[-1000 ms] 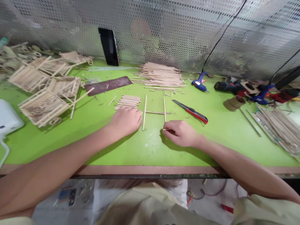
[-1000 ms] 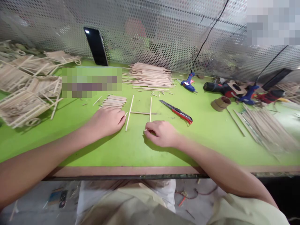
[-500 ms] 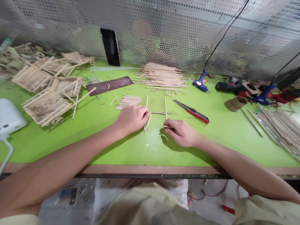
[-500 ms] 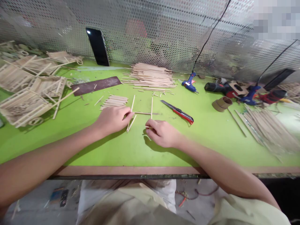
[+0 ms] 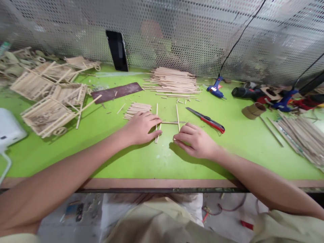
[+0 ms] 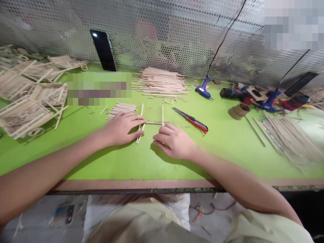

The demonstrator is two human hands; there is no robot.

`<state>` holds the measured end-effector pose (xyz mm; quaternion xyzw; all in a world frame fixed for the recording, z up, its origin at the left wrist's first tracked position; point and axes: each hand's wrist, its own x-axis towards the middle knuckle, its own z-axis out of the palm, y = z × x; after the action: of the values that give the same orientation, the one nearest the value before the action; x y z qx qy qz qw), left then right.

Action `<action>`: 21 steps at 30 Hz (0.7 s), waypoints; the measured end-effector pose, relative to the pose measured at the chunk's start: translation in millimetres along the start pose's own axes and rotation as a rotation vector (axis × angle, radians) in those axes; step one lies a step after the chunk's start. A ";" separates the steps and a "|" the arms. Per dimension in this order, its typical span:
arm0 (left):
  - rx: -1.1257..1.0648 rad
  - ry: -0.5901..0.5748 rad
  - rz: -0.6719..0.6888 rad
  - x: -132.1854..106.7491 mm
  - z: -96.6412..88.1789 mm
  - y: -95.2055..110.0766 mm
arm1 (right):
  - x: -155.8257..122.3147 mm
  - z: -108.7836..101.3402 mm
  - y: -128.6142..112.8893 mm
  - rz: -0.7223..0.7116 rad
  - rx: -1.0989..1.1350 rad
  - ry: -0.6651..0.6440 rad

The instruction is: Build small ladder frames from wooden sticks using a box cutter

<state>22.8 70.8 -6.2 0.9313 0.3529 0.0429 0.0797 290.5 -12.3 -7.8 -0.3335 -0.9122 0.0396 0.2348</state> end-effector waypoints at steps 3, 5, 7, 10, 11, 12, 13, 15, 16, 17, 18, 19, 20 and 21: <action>-0.025 0.013 0.053 -4.7 1.9 3.0 | -0.2 -1.8 -2.3 -0.061 -0.077 -0.024; -0.044 0.015 0.081 -7.7 3.5 6.8 | 0.3 -2.8 -4.4 -0.054 -0.109 -0.056; -0.063 0.009 0.101 -9.9 4.7 10.8 | 1.0 -4.1 -6.3 -0.023 -0.119 -0.075; -0.095 0.000 0.143 -11.6 5.6 14.1 | 1.4 -7.0 -9.2 -0.022 -0.118 -0.042; -0.101 0.002 0.159 -11.7 5.8 14.1 | 1.3 -8.0 -10.2 -0.029 -0.113 -0.021; -0.106 0.006 0.177 -11.8 6.1 13.7 | 1.2 -8.7 -11.2 -0.024 -0.107 -0.006; -0.109 0.014 0.195 -11.7 6.4 13.0 | 1.1 -9.0 -12.2 -0.001 -0.099 -0.003; -0.109 0.035 0.229 -11.6 7.5 11.4 | 1.2 -8.0 -13.7 0.105 -0.093 -0.044; -0.107 0.043 0.242 -11.6 8.2 10.7 | 1.6 -6.7 -14.0 0.176 -0.103 -0.082; -0.106 0.049 0.252 -11.6 8.9 10.1 | 2.1 -5.1 -14.1 0.247 -0.121 -0.125; -0.104 0.053 0.258 -11.5 9.5 9.7 | 2.7 -3.4 -14.0 0.310 -0.146 -0.167; -0.103 0.053 0.262 -11.5 10.1 9.4 | 3.5 -2.0 -13.9 0.362 -0.171 -0.202; -0.101 0.053 0.266 -11.4 10.5 9.2 | 4.3 -1.1 -13.7 0.404 -0.192 -0.229; -0.097 0.050 0.271 -11.3 10.8 9.0 | 5.2 -0.8 -13.6 0.437 -0.208 -0.245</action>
<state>21.7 55.4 -15.5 0.9641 0.2231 0.0937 0.1094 279.4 -19.6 -1.9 -0.5374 -0.8394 0.0355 0.0730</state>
